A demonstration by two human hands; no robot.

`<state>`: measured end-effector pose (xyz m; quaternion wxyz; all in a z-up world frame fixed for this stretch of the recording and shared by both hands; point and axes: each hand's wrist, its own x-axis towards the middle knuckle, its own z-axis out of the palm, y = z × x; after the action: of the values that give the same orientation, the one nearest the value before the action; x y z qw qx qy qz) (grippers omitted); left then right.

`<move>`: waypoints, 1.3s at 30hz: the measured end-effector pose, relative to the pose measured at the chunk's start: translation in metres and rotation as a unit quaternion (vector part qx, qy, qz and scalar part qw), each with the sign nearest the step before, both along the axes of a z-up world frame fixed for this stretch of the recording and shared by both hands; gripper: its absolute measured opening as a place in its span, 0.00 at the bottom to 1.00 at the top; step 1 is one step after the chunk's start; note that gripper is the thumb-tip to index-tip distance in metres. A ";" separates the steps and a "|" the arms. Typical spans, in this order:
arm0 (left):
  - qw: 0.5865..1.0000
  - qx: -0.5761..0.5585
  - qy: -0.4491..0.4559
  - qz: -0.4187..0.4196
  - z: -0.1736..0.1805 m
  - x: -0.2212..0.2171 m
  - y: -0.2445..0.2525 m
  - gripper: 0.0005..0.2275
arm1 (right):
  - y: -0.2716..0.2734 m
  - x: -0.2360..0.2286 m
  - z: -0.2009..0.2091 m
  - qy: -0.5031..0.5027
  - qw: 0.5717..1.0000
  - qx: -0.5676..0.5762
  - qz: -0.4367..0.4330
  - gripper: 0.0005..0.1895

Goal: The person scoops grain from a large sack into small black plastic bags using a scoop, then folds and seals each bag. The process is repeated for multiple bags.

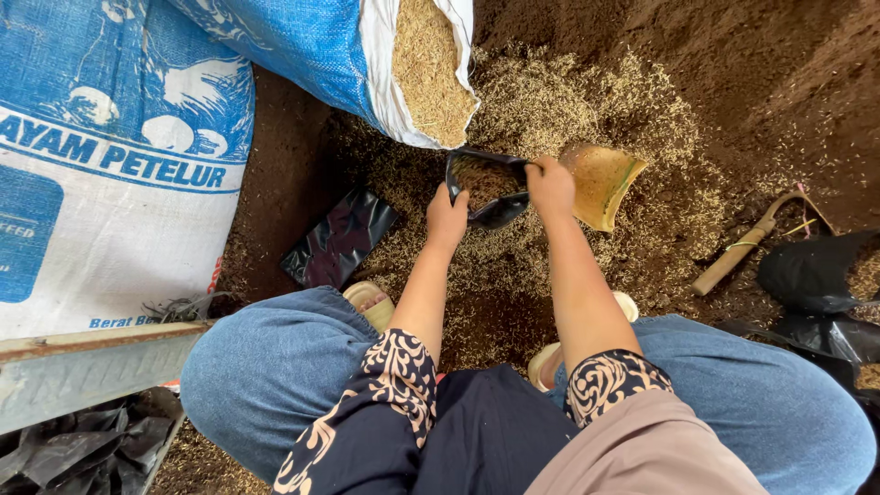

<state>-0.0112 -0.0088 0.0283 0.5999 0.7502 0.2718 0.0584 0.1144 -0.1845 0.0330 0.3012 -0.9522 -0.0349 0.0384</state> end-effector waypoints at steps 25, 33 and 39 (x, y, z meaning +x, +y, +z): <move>0.991 0.128 -0.032 -0.014 0.032 0.000 0.010 0.08 | -0.006 0.010 0.000 0.081 0.990 0.052 0.103 0.11; 0.968 0.217 0.125 -0.006 0.036 0.002 0.018 0.21 | -0.020 0.000 0.008 0.011 0.999 0.024 0.034 0.14; 0.923 0.174 0.297 -0.171 0.007 -0.004 0.032 0.18 | -0.011 -0.020 0.060 0.332 0.940 -0.066 0.037 0.16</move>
<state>-0.0156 0.0236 0.0352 0.3524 0.8607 0.2908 -0.2243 0.0939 -0.1960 0.0934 0.2302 -0.9010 0.0348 0.3661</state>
